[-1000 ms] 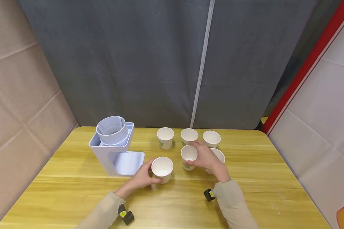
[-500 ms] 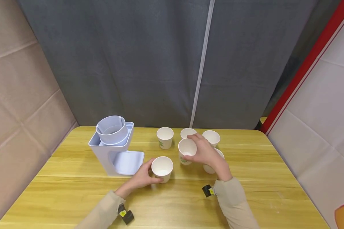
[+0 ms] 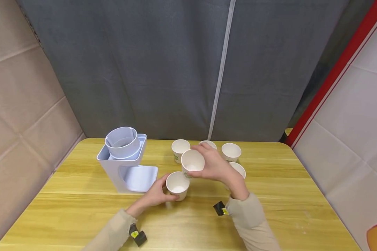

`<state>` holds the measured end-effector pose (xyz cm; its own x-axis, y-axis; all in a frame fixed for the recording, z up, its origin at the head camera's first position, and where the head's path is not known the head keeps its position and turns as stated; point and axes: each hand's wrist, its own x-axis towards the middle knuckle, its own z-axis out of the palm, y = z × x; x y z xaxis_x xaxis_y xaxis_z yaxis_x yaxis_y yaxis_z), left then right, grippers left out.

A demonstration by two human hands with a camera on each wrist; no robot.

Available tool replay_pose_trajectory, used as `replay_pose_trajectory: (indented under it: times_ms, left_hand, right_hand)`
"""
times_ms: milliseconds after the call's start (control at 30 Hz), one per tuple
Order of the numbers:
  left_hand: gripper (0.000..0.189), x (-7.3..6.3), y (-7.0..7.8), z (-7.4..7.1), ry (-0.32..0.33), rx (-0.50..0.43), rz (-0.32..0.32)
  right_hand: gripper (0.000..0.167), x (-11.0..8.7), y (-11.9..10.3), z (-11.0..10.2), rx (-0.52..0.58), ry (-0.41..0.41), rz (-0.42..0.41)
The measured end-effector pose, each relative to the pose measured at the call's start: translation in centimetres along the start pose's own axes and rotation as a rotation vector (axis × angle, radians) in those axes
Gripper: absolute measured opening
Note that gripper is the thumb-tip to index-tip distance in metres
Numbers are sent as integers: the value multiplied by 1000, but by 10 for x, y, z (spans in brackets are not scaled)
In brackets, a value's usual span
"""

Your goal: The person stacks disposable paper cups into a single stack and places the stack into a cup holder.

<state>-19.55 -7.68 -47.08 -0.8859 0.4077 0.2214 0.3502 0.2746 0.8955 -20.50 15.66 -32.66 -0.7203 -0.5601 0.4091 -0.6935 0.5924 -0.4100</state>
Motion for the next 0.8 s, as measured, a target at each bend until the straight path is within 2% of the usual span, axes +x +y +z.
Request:
replay_pose_trajectory:
  times_ms: [333,633,800]
  left_hand:
    - [67,-1,1,1,-9,25,17]
    - [66,-1,1,2,-22,8,-4]
    - [66,-3,13,1,-26,13,9]
  right_hand:
    - [69,10,-14,11,84,-47,-76]
    - [67,10,-10,31,108,-107,-62]
    - [68,9,-8,40,129,-112,-86]
